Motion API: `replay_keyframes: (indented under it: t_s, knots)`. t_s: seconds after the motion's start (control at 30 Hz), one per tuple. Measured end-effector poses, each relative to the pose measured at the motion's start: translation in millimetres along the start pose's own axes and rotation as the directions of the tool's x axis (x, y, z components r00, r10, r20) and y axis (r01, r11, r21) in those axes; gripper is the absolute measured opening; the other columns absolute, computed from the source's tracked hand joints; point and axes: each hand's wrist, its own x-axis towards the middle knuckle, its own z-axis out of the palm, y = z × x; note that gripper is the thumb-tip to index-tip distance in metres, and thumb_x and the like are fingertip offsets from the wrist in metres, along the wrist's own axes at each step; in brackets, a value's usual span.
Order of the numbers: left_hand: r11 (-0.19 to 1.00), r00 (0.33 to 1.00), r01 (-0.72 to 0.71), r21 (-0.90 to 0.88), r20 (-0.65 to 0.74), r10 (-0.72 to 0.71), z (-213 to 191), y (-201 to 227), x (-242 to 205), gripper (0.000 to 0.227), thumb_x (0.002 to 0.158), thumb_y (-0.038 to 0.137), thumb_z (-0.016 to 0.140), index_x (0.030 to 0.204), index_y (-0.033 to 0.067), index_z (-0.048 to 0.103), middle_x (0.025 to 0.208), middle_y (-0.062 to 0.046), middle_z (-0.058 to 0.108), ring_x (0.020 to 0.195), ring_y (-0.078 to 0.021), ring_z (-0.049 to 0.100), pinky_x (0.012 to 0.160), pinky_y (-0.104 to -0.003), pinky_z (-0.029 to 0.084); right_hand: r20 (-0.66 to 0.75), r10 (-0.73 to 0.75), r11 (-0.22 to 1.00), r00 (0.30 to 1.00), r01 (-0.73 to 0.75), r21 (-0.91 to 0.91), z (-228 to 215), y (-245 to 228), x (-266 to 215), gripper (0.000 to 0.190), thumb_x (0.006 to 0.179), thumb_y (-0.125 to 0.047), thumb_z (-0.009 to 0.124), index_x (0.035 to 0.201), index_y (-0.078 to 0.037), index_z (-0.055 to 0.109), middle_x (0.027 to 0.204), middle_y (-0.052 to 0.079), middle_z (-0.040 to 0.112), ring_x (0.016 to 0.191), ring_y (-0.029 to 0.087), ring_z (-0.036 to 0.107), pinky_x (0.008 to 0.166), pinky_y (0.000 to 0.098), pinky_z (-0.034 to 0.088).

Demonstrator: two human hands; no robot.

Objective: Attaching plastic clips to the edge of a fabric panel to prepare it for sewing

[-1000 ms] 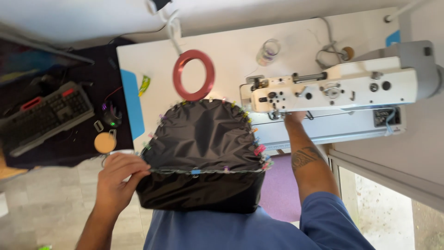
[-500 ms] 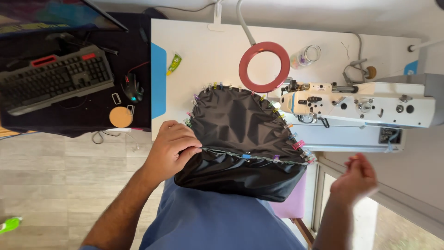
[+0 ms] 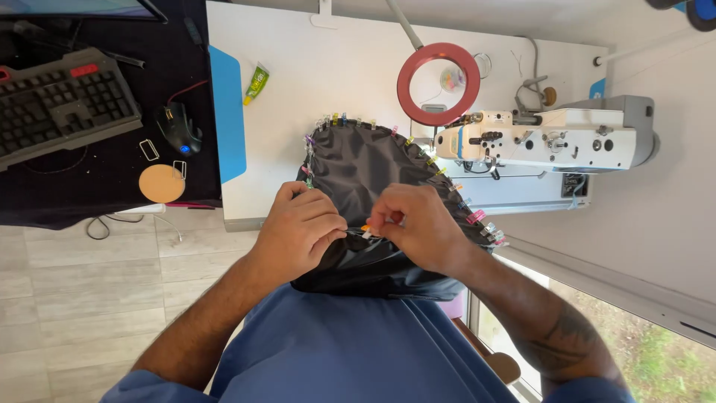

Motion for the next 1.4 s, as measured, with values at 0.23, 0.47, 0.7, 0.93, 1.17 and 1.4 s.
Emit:
replay_keyframes:
  t_s: [0.23,0.47,0.7,0.93,1.17,1.4]
  knots:
    - [1.000,1.000,-0.010,0.029,-0.007,0.010,4,1,-6,0.016,0.099,0.023,0.066,0.083,0.0180,0.067,0.078,0.005,0.062,0.087,-0.0165,0.066,0.090,-0.041,0.042,0.114,0.054,0.998,0.992,-0.050,-0.035,8,-14,6,0.017,0.070,0.009,0.076,0.076,-0.007,0.070,0.065,0.006,0.065,0.060,0.021,0.057,0.060,0.0343,0.049]
    - [0.999,1.000,-0.021,0.048,0.018,0.020,6,6,-3,0.010,0.093,0.019,0.069,0.084,0.0171,0.068,0.078,0.003,0.063,0.087,-0.0169,0.067,0.090,-0.041,0.043,0.076,-0.053,0.987,0.996,0.064,-0.149,15,-4,2,0.020,0.072,0.006,0.076,0.071,-0.011,0.065,0.062,0.005,0.065,0.060,0.026,0.058,0.058,0.0357,0.049]
    - [1.000,1.000,0.000,0.021,0.028,-0.001,4,13,-4,0.009,0.093,0.020,0.070,0.085,0.0167,0.070,0.079,0.003,0.065,0.087,-0.0165,0.068,0.090,-0.041,0.042,0.217,-0.103,0.886,0.971,0.189,-0.423,13,2,-12,0.018,0.079,-0.005,0.075,0.082,-0.013,0.059,0.073,0.003,0.058,0.078,0.027,0.062,0.070,0.0364,0.052]
    - [0.955,0.976,0.183,-0.232,0.156,-0.149,-32,0,-10,0.029,0.099,0.033,0.068,0.117,0.0102,0.072,0.111,-0.005,0.076,0.121,-0.0262,0.066,0.110,-0.049,0.033,0.176,-0.150,0.940,0.973,0.195,-0.281,8,11,-23,0.010,0.087,-0.007,0.069,0.091,-0.011,0.062,0.081,0.007,0.062,0.081,0.030,0.062,0.068,0.0390,0.053]
    - [0.966,0.988,0.135,-0.220,0.108,-0.114,-11,-15,-23,0.023,0.092,0.019,0.077,0.114,0.0137,0.075,0.093,0.004,0.076,0.106,-0.0210,0.069,0.110,-0.051,0.035,0.125,-0.215,0.912,0.969,0.245,-0.328,26,24,-24,0.018,0.088,-0.020,0.073,0.101,-0.009,0.070,0.093,0.008,0.066,0.085,0.029,0.060,0.070,0.0398,0.049]
    - [0.944,0.984,0.178,-0.279,0.048,-0.172,-3,-19,-23,0.016,0.086,0.013,0.084,0.100,0.0149,0.077,0.091,0.004,0.075,0.102,-0.0218,0.070,0.109,-0.047,0.040,0.028,-0.202,0.930,0.979,0.201,-0.308,39,31,-23,0.009,0.091,-0.018,0.072,0.090,-0.010,0.070,0.083,0.002,0.063,0.079,0.022,0.059,0.068,0.0341,0.045]
